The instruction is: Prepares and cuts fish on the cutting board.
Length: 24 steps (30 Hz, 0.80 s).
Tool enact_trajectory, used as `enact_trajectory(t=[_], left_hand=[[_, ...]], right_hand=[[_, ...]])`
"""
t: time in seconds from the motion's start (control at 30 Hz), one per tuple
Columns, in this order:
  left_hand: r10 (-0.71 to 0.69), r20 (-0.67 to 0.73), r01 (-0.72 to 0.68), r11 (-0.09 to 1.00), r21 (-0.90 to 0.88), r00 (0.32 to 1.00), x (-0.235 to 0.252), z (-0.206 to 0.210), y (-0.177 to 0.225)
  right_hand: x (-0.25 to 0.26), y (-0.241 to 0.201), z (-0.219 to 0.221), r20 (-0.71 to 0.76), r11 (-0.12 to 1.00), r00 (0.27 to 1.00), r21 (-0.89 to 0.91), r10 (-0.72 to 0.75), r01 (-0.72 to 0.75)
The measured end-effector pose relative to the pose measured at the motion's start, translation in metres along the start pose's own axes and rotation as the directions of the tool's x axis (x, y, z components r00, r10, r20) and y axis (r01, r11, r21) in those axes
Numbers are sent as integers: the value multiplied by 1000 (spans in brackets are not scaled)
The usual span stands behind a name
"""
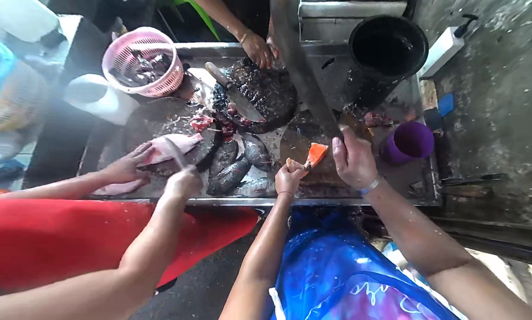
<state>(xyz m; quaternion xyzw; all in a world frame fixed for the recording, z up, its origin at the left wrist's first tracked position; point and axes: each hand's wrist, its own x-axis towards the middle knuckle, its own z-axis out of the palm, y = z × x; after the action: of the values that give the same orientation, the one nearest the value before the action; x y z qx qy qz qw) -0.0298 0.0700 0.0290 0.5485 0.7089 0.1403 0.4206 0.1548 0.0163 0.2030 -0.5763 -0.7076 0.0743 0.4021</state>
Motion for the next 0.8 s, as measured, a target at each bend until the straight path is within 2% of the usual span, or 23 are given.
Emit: enact_trajectory(t=[0.07, 0.1, 0.17, 0.2, 0.23, 0.27, 0.3, 0.33, 0.37, 0.47, 0.6, 0.7, 0.8], left_hand=[[13, 4, -13, 1000, -12, 1000, 1, 0, -1], [13, 5, -13, 1000, -19, 1000, 1, 0, -1], [7, 10, -7, 999, -32, 1000, 1, -2, -2], [13, 17, -12, 999, -38, 1000, -1, -4, -5], [28, 19, -28, 999, -42, 999, -5, -5, -9], [58, 11, -57, 997, -56, 998, -7, -3, -13], [71, -3, -71, 996, -62, 997, -4, -3, -16], [70, 5, -70, 994, -89, 998, -4, -6, -16], [58, 30, -54, 989, -140, 998, -13, -6, -18], [45, 82, -19, 955, -296, 996, -5, -7, -2], [-32, 58, 34, 999, -36, 998, -5, -4, 1], [-53, 12, 53, 997, -63, 999, -12, 2, -11], [-74, -15, 70, 981, -181, 997, -13, 19, -31]], right_hand=[[16, -23, 1, -140, 988, 982, 77, -123, 135], [8, -22, 10, -133, 989, 985, 82, -112, 124], [-48, 19, 41, 70, 998, 996, -46, 47, -44], [-82, 47, 57, 254, 967, 942, -187, 220, -175], [-103, 65, 66, 430, 890, 790, -336, 436, -309], [-107, 76, 71, 533, 808, 613, -457, 583, -372], [-98, 79, 74, 572, 761, 502, -519, 648, -390], [-91, 75, 73, 587, 744, 458, -529, 668, -408], [-97, 70, 68, 589, 747, 458, -511, 665, -426], [-102, 73, 56, 547, 798, 582, -385, 602, -463], [-118, 71, 45, 485, 807, 647, -294, 588, -512], [-121, 66, 46, 520, 789, 610, -251, 599, -561], [-123, 66, 51, 610, 746, 499, -246, 615, -619]])
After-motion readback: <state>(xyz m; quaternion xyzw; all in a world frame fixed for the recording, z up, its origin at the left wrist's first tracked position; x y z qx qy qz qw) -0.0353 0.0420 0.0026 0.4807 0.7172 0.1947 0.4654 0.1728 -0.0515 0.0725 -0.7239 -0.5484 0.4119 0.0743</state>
